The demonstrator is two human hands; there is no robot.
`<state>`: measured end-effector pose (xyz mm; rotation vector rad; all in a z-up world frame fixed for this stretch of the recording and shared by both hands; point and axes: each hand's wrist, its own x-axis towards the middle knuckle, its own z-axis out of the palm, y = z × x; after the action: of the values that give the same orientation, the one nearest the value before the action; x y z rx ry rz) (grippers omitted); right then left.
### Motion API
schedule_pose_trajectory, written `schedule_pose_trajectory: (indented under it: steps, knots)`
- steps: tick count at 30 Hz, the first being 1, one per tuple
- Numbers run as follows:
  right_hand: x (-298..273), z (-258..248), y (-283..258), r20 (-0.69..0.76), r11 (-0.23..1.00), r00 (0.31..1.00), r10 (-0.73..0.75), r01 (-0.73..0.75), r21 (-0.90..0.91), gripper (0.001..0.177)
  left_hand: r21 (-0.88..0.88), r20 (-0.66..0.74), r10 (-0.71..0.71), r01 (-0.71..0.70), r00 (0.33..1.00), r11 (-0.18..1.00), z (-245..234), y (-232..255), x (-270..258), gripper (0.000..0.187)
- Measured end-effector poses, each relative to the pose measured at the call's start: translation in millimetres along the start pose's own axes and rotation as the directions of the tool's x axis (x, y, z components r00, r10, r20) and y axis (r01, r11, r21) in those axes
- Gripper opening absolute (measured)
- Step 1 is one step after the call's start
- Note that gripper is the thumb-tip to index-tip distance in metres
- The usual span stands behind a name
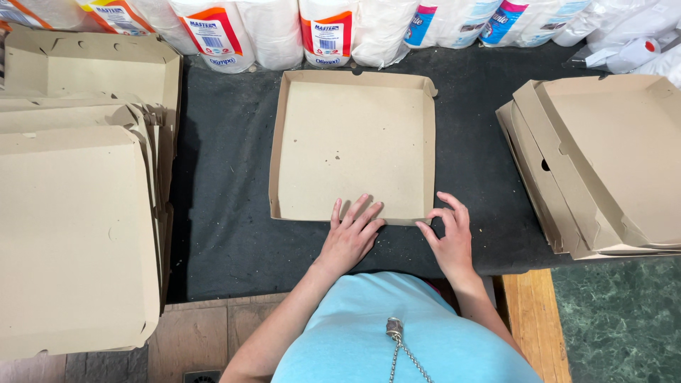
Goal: The person folds cardboard sheets into pizza boxes on a table by hand, handling them one at a time.
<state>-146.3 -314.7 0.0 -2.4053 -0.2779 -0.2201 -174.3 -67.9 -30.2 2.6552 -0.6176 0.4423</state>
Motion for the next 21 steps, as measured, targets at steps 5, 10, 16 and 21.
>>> schedule_pose_trajectory:
  steps: [5,10,16,21]
  knots:
    - [5,-5,-14,0.066,1.000,0.998,0.023,-0.023,-0.011,0.012,0.001,0.018,0.002,-0.002,1.000,1.000,-1,-1,0,0.030]
    - [7,-8,-20,0.143,0.995,0.985,0.095,-0.096,-0.003,0.006,-0.007,0.019,0.003,-0.003,1.000,1.000,0,-1,0,0.029]
    - [23,-36,-25,0.296,0.981,0.936,0.191,-0.195,-0.014,0.006,-0.010,0.042,0.004,-0.003,0.999,1.000,1,-3,-1,0.035]
    - [14,-47,6,0.210,0.969,0.950,0.232,-0.207,-0.132,0.010,-0.176,0.011,0.022,-0.020,1.000,0.984,-39,-6,9,0.039]
